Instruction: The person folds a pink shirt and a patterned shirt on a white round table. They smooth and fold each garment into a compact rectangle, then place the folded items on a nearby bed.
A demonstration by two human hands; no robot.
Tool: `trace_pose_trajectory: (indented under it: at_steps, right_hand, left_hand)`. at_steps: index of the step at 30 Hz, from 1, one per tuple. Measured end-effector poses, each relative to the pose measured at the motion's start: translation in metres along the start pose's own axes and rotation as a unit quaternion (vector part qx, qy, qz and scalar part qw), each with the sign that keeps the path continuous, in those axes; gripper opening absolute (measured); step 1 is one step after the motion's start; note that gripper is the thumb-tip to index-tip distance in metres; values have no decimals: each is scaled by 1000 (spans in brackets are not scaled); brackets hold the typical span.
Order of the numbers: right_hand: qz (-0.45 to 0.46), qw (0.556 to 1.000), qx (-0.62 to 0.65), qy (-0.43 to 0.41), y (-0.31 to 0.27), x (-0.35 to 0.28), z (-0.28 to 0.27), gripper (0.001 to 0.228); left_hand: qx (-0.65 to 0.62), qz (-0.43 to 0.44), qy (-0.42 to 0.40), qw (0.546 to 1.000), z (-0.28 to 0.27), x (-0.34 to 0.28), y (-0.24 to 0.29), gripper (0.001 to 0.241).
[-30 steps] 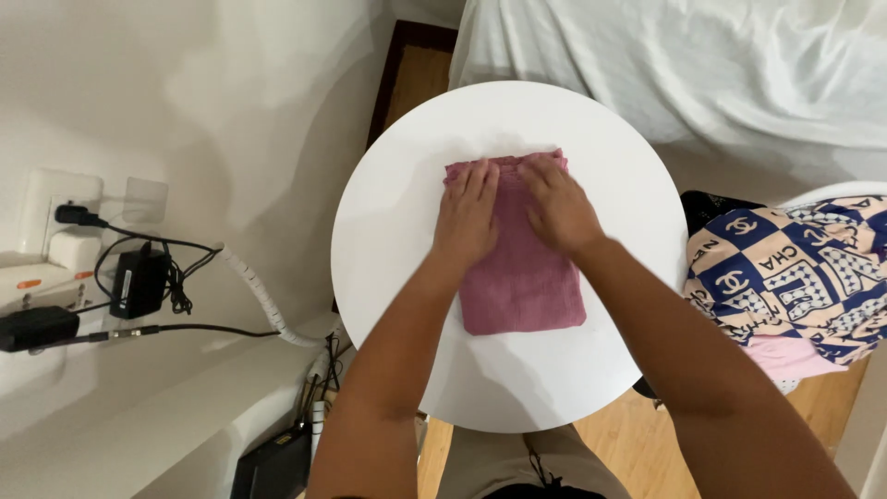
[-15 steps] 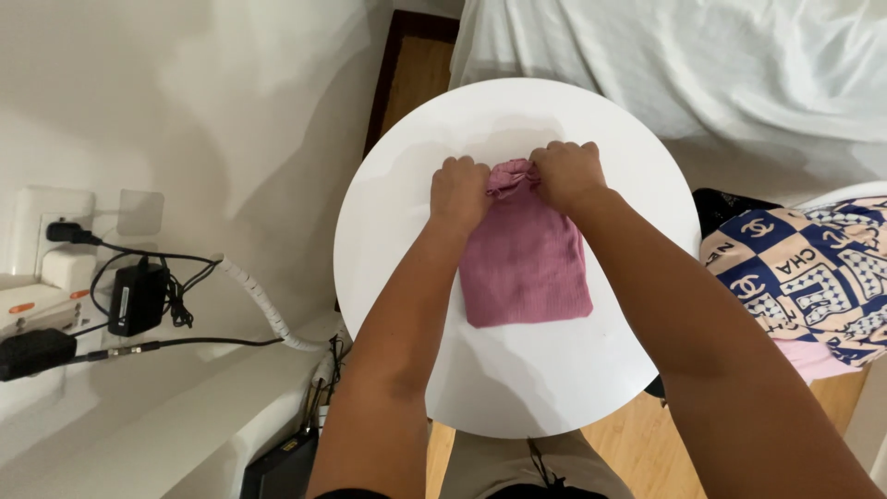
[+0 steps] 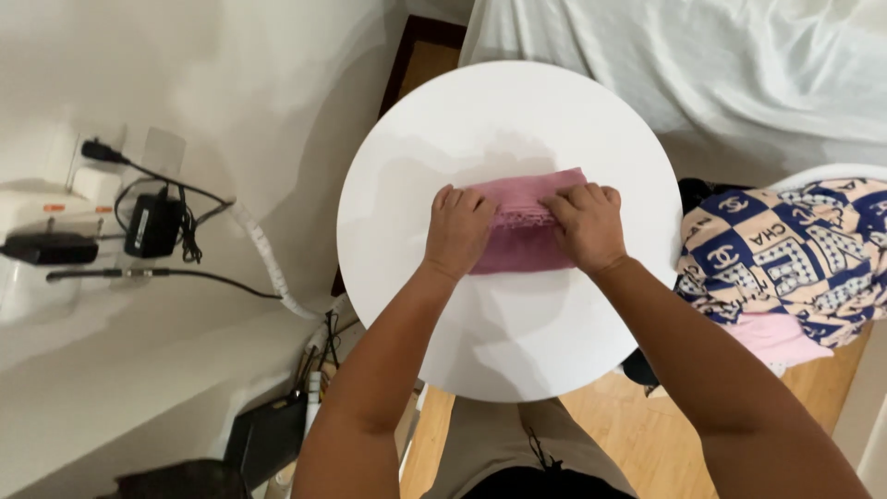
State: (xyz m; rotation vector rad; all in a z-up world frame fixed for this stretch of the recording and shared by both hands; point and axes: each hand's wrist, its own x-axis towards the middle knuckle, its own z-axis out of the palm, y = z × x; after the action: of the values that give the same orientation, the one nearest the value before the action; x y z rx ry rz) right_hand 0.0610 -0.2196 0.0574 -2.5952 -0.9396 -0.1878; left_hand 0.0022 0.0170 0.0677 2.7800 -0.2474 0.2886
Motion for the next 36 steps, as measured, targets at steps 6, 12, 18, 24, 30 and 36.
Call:
trace_pose_trajectory:
  at_steps: [6,12,18,24,30,36]
  right_hand:
    - [-2,999,-5,-43,-19,-64,18,39]
    - [19,996,1,-93,-31,-106,41,43]
    - [29,989,-32,-140,-44,-109,27,66]
    - [34,990,-20,-136,-25,-106,47,58]
    - [88,976,-1,-199,-22,-51,-16,31]
    - [285,880,271,-266,5,8,-67,45]
  left_hand:
    - [-52,-31,-24,998,26,-70,17,21]
    - [-54,-66,-78,993,44,-108,26,34]
    - [-40,-70,-143,986,21,-106,47,54]
    - [47,-44,-94,994,74,-125,24,49]
    - [-132,-101,-127,978,7,-82,21,38]
    - [-403,-341,-200,826,-13,-28,5,43]
